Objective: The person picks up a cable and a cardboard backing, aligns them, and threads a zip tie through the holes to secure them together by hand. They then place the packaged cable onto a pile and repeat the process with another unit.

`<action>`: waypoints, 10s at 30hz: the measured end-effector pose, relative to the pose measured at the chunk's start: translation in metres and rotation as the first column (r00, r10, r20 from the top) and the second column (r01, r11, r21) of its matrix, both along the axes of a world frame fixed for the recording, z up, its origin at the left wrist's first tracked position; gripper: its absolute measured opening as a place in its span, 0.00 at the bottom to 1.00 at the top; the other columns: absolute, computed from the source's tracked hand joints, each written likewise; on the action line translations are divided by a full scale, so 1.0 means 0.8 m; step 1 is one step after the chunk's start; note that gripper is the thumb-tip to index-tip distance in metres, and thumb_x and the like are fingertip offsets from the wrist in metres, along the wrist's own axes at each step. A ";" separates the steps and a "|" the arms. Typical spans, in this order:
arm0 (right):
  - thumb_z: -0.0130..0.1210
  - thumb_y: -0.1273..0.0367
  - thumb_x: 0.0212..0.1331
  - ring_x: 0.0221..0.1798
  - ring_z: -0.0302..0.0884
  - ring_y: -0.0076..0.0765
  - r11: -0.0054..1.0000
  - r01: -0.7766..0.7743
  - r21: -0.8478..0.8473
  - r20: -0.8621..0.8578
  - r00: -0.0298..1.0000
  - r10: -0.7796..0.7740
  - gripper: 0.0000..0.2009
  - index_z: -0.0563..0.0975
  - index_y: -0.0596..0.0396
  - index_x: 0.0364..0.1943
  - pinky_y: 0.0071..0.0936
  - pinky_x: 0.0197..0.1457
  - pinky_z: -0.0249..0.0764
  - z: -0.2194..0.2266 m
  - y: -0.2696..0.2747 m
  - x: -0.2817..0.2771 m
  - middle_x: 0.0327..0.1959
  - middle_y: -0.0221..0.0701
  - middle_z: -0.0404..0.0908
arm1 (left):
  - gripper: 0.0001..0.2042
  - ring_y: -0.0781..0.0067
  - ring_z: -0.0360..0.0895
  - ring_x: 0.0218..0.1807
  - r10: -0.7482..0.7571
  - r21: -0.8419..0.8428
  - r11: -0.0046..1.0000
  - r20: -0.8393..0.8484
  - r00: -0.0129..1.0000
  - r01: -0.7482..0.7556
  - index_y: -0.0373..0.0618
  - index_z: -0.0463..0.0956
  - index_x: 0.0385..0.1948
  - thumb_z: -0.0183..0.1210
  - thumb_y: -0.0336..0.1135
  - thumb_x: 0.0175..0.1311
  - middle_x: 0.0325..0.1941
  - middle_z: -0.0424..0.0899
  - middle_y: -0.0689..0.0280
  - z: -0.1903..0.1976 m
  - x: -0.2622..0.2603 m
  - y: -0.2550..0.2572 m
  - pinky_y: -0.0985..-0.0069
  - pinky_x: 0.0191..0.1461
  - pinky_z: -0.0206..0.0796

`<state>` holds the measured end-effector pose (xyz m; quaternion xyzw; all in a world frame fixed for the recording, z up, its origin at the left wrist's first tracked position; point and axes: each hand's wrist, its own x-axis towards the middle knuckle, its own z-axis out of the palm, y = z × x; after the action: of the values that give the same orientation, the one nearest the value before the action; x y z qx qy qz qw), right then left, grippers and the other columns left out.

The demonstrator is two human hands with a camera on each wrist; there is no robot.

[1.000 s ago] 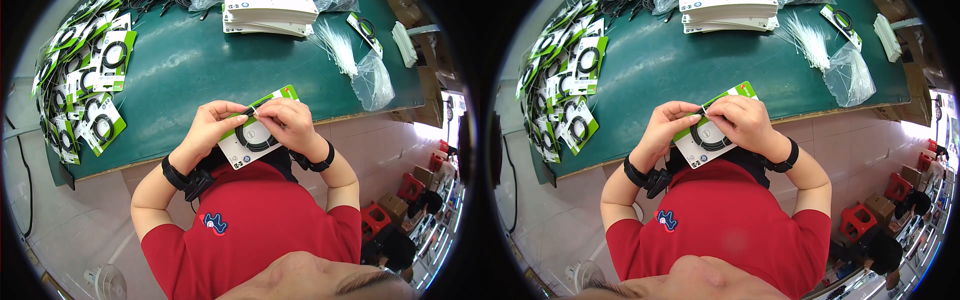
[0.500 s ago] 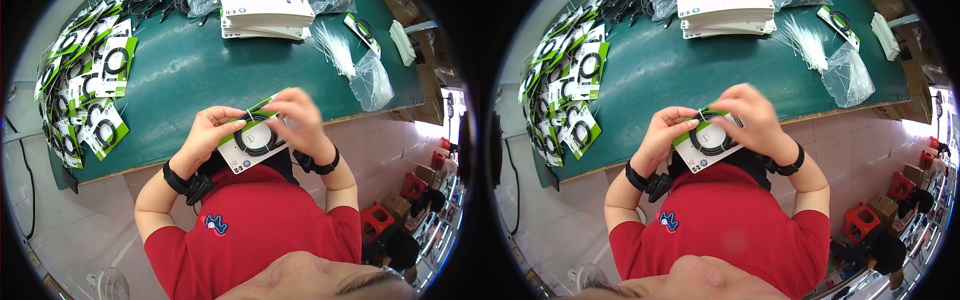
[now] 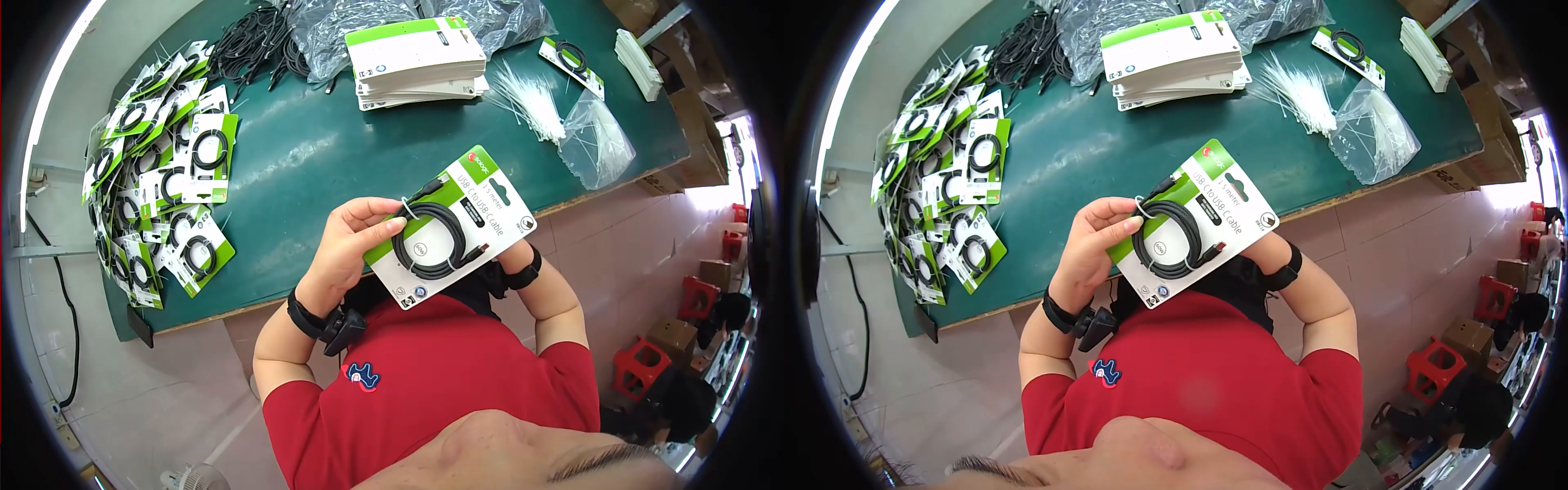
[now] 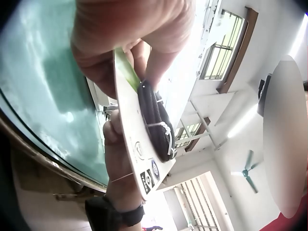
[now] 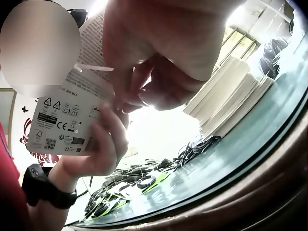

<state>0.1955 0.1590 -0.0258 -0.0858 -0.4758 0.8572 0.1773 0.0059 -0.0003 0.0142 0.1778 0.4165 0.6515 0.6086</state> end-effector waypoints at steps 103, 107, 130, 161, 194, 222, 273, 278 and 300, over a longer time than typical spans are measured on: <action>0.68 0.69 0.54 0.41 0.81 0.42 0.064 -0.120 0.991 0.110 0.984 0.138 0.09 0.82 0.53 0.37 0.37 0.40 0.78 -0.002 0.016 -0.039 0.39 0.30 0.79 | 0.10 0.60 0.77 0.35 0.215 0.192 0.970 -0.965 -0.153 0.149 0.44 0.80 0.31 0.72 0.33 0.51 0.38 0.81 0.65 -0.066 0.004 -0.023 0.66 0.38 0.72; 0.68 0.69 0.54 0.40 0.81 0.42 0.071 -0.076 0.995 0.066 0.989 0.133 0.08 0.82 0.53 0.37 0.37 0.40 0.78 0.000 0.014 -0.038 0.39 0.31 0.79 | 0.11 0.58 0.78 0.38 0.193 0.175 0.976 -0.971 -0.143 0.132 0.45 0.81 0.33 0.73 0.32 0.50 0.40 0.81 0.64 -0.068 0.006 -0.026 0.68 0.40 0.72; 0.59 0.77 0.52 0.41 0.81 0.42 -0.413 -0.044 0.910 -0.188 0.844 -0.503 0.08 0.83 0.51 0.36 0.36 0.42 0.79 0.040 0.153 0.020 0.36 0.34 0.80 | 0.17 0.70 0.85 0.51 -0.065 -0.101 0.994 -0.137 0.988 0.051 0.35 0.80 0.53 0.67 0.23 0.63 0.50 0.87 0.59 -0.032 0.003 -0.040 0.69 0.59 0.77; 0.59 0.81 0.58 0.43 0.84 0.37 -0.302 0.309 0.902 -0.391 0.880 -0.269 0.07 0.80 0.59 0.39 0.29 0.40 0.80 0.052 0.144 -0.021 0.40 0.34 0.83 | 0.13 0.64 0.86 0.49 0.113 0.272 0.951 -0.749 0.652 0.147 0.39 0.84 0.46 0.69 0.21 0.58 0.49 0.88 0.59 -0.048 0.006 -0.031 0.69 0.54 0.79; 0.60 0.78 0.66 0.33 0.85 0.26 0.959 -0.256 0.118 0.065 0.966 0.250 0.05 0.84 0.67 0.41 0.22 0.36 0.82 0.044 0.028 -0.023 0.39 0.39 0.85 | 0.13 0.62 0.88 0.46 0.294 0.415 0.842 -0.888 0.352 0.344 0.45 0.86 0.41 0.72 0.32 0.53 0.44 0.90 0.63 -0.041 0.029 -0.015 0.72 0.46 0.78; 0.60 0.74 0.68 0.25 0.81 0.21 0.995 -0.034 0.092 0.237 0.972 0.012 0.05 0.79 0.61 0.33 0.18 0.25 0.74 0.040 0.036 -0.013 0.32 0.36 0.86 | 0.15 0.55 0.87 0.48 0.361 0.493 0.819 -0.841 0.404 0.294 0.42 0.86 0.42 0.73 0.30 0.50 0.43 0.88 0.59 -0.041 0.020 -0.033 0.67 0.49 0.79; 0.64 0.65 0.67 0.19 0.67 0.11 0.977 -0.213 0.016 0.499 0.848 0.177 0.09 0.78 0.56 0.36 0.13 0.20 0.57 0.009 0.014 -0.026 0.29 0.31 0.88 | 0.19 0.41 0.79 0.63 0.383 0.477 0.876 -0.779 0.496 0.073 0.43 0.83 0.41 0.79 0.29 0.46 0.53 0.81 0.55 -0.053 0.043 -0.032 0.54 0.68 0.72; 0.64 0.66 0.67 0.20 0.67 0.10 0.969 -0.239 0.064 0.493 0.852 0.178 0.09 0.79 0.56 0.35 0.13 0.20 0.57 0.007 0.015 -0.026 0.30 0.30 0.88 | 0.17 0.44 0.81 0.62 0.328 0.440 0.891 -0.795 0.510 0.113 0.41 0.83 0.43 0.76 0.27 0.50 0.51 0.85 0.54 -0.058 0.038 -0.032 0.55 0.65 0.73; 0.64 0.75 0.61 0.39 0.79 0.23 0.575 0.363 0.733 -0.044 0.869 -0.493 0.04 0.83 0.58 0.38 0.21 0.38 0.73 0.044 0.031 -0.018 0.36 0.28 0.82 | 0.13 0.75 0.84 0.45 0.304 0.194 0.953 -0.564 0.768 -0.234 0.34 0.77 0.52 0.65 0.27 0.69 0.46 0.87 0.60 -0.045 0.029 -0.017 0.76 0.47 0.77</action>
<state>0.1808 0.1839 0.0093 -0.1922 -0.7504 0.5209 0.3586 0.0291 -0.0138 -0.0220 0.3427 0.5681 0.6670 0.3391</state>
